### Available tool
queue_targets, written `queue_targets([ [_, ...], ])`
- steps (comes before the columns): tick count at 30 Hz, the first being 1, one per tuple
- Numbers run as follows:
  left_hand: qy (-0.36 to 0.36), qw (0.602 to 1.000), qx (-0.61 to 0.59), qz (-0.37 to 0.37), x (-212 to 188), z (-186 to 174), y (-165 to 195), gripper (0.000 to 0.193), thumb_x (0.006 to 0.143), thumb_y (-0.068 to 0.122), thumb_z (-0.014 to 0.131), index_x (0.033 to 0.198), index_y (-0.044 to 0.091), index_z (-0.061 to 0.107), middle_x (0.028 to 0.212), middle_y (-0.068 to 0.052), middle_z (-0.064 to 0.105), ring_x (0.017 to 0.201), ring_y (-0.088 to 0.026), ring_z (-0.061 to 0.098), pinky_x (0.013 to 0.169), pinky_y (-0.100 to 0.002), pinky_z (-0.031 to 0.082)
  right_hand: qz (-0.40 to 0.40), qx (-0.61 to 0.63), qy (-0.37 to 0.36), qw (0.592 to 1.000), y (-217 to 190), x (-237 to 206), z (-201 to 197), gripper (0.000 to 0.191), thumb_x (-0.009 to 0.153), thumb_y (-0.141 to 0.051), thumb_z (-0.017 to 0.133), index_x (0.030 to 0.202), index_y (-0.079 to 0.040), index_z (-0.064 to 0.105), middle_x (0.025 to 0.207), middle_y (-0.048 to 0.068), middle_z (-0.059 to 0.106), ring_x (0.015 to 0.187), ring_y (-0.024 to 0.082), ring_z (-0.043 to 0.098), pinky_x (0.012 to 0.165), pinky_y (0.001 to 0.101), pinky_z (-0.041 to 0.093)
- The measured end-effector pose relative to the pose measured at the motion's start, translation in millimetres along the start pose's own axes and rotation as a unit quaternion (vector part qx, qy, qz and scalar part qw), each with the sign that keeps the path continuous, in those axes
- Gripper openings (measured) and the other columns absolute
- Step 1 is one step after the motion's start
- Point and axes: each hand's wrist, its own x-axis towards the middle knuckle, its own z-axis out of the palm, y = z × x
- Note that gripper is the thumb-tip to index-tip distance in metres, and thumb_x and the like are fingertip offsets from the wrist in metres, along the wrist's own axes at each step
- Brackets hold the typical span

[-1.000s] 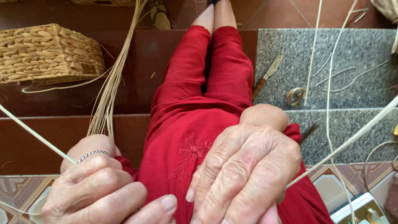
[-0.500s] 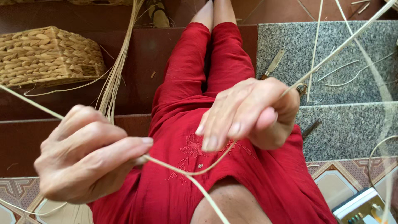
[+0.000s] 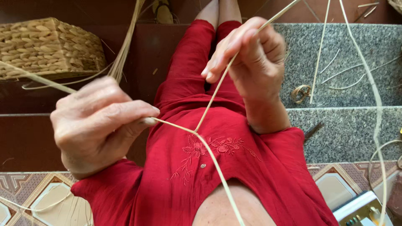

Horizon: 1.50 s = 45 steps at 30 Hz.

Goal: The person sits on stairs and splits thin rattan rods into flat strips, using a knife to shave and divide the rattan and scissors to trim ends. They bend and flex the split strips, working through several rods one at a time and setting processed strips aside.

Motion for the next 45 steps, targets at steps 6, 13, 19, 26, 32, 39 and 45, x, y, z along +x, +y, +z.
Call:
queue_targets([
  [6,0.009,0.998,0.048,0.029,-15,3,0,0.019,0.084,0.006,0.084,0.099,0.000,0.074,0.064,-0.008,0.061,0.055,-0.016,0.060,0.050,-0.031,0.043,-0.038,-0.010,0.025,0.999,-4,-5,-16,0.030,0.117,-0.024,0.047,0.106,0.001,0.059,0.079,0.022,0.066,0.062,0.030,0.067,0.065,0.0462,0.062],
  [13,0.010,0.991,0.121,-0.056,14,10,4,0.008,0.102,0.000,0.082,0.101,0.003,0.075,0.067,-0.009,0.057,0.057,-0.015,0.056,0.054,-0.029,0.040,-0.045,-0.012,0.077,0.996,15,8,-44,0.029,0.114,-0.023,0.050,0.111,0.004,0.061,0.085,0.023,0.067,0.067,0.032,0.070,0.062,0.0459,0.063],
  [19,-0.034,0.997,0.056,-0.048,18,10,-42,0.008,0.099,-0.002,0.080,0.104,-0.002,0.074,0.077,-0.012,0.058,0.063,-0.018,0.054,0.056,-0.028,0.039,-0.001,-0.027,0.036,0.999,26,-1,-63,0.036,0.122,-0.025,0.049,0.115,0.006,0.066,0.095,0.026,0.070,0.080,0.033,0.072,0.075,0.0413,0.061],
  [26,0.024,0.991,0.055,-0.117,-34,15,-96,0.003,0.108,-0.005,0.075,0.106,-0.005,0.074,0.084,-0.010,0.065,0.070,-0.011,0.057,0.062,-0.024,0.042,0.042,-0.020,0.037,0.998,33,-9,-65,0.033,0.120,-0.030,0.055,0.132,0.000,0.057,0.115,0.026,0.070,0.100,0.033,0.074,0.091,0.0466,0.065],
  [32,0.065,0.961,0.020,-0.268,-71,3,-123,0.004,0.110,0.000,0.075,0.111,-0.003,0.075,0.090,-0.006,0.067,0.071,-0.007,0.054,0.062,-0.023,0.039,0.174,-0.027,0.010,0.984,81,-61,-77,0.043,0.114,-0.029,0.062,0.146,-0.002,0.052,0.130,0.019,0.069,0.097,0.026,0.074,0.086,0.0388,0.065],
  [39,-0.120,0.932,-0.013,-0.341,-115,4,-137,0.016,0.098,0.004,0.074,0.113,0.000,0.073,0.094,-0.004,0.069,0.084,-0.008,0.061,0.073,-0.024,0.050,0.446,-0.172,0.028,0.878,189,-112,-99,0.030,0.104,-0.023,0.060,0.124,-0.002,0.065,0.096,0.011,0.076,0.072,0.014,0.074,0.062,0.0288,0.062],
  [45,-0.296,0.899,0.023,-0.322,-120,34,-145,0.045,0.081,0.013,0.085,0.122,0.004,0.071,0.091,-0.008,0.073,0.081,-0.013,0.067,0.070,-0.029,0.053,0.429,-0.342,0.012,0.836,227,-90,-101,0.024,0.100,-0.024,0.060,0.115,-0.006,0.068,0.078,0.007,0.076,0.058,0.011,0.072,0.048,0.0274,0.058],
])
